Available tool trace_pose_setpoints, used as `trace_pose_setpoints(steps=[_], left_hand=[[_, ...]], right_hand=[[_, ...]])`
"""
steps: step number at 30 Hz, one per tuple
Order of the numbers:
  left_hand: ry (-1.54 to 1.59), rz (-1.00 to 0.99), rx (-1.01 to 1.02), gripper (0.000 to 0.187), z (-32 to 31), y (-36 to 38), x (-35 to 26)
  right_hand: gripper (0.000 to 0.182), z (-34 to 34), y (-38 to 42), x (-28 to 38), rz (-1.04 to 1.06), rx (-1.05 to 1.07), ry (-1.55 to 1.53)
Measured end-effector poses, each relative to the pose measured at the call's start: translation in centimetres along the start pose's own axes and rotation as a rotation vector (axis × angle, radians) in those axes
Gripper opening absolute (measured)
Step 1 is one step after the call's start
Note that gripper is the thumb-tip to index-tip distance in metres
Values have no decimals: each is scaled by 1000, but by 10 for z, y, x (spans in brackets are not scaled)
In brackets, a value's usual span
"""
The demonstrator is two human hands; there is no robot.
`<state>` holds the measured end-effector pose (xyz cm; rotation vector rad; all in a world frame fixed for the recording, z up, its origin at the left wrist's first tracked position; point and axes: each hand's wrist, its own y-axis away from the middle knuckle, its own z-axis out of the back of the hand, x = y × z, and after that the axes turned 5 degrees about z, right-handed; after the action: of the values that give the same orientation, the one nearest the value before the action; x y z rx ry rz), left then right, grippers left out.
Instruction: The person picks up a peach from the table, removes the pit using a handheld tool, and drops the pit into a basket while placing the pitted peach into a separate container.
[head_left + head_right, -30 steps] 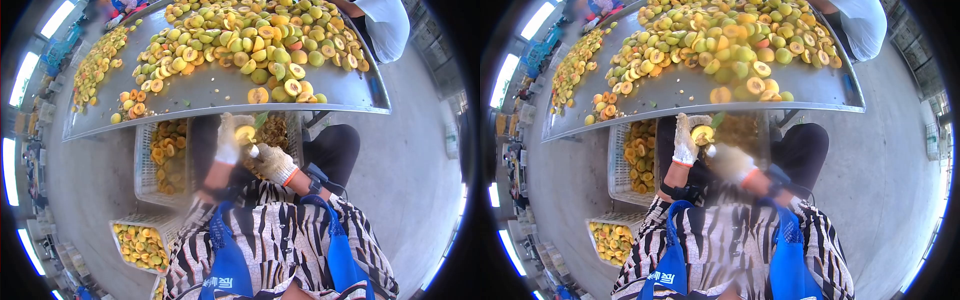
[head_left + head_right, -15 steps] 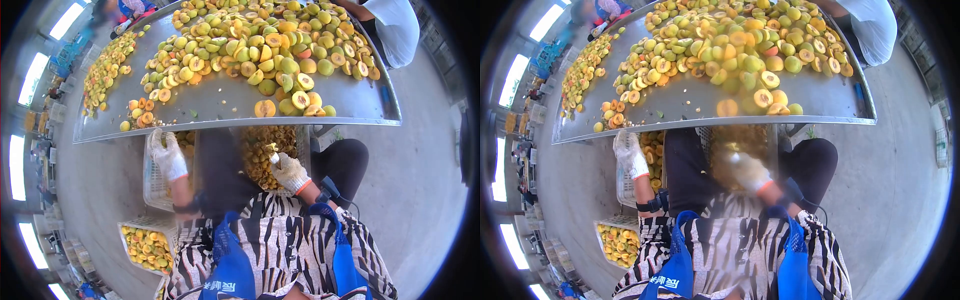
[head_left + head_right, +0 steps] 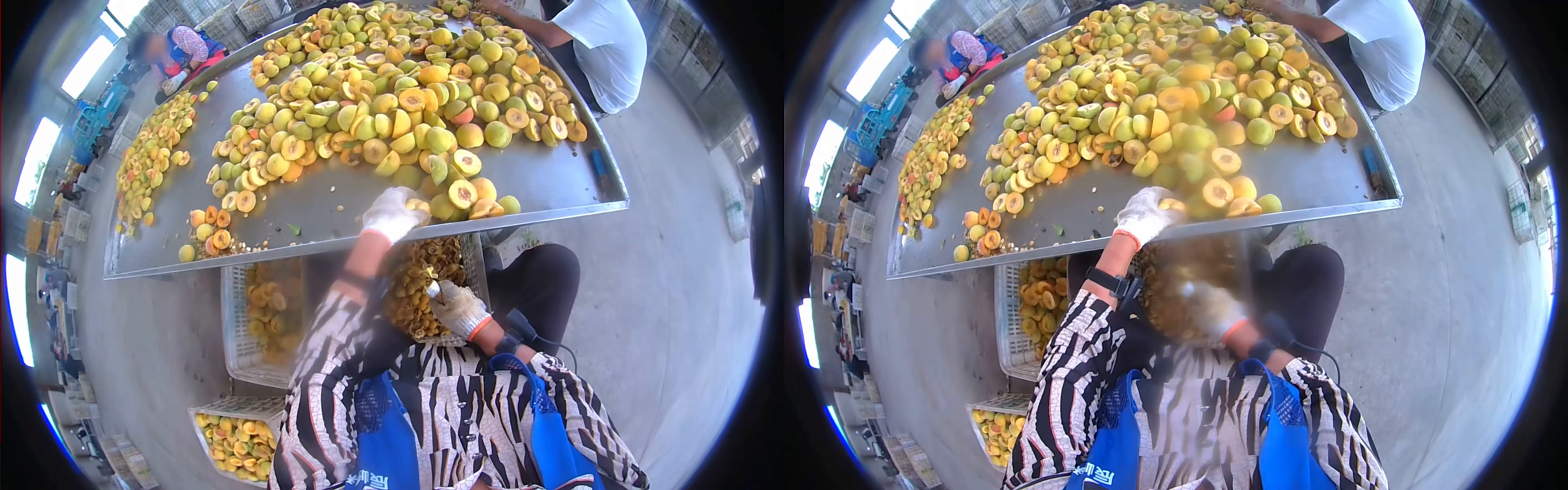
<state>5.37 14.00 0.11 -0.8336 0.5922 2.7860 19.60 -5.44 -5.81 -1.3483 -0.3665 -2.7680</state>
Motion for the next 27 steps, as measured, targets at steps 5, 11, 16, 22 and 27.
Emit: trace_pose_setpoints(steps=[5, 11, 16, 22, 27], left_hand=[[887, 54, -375, 35, -15, 22, 32], [2093, 58, 178, 23, -14, 88, 49], [1620, -161, -10, 27, -47, 102, 61], [1603, -66, 163, 38, -40, 156, 17], [1545, -153, 105, 40, -51, 166, 24]], right_hand=[[25, 18, 8, 37, 149, -233, 13], [25, 14, 2, 27, -15, -143, 168], [32, 41, 14, 94, -6, -200, -155], [37, 46, 5, 121, -167, -55, -560], [24, 46, 11, 126, -277, -10, -604]])
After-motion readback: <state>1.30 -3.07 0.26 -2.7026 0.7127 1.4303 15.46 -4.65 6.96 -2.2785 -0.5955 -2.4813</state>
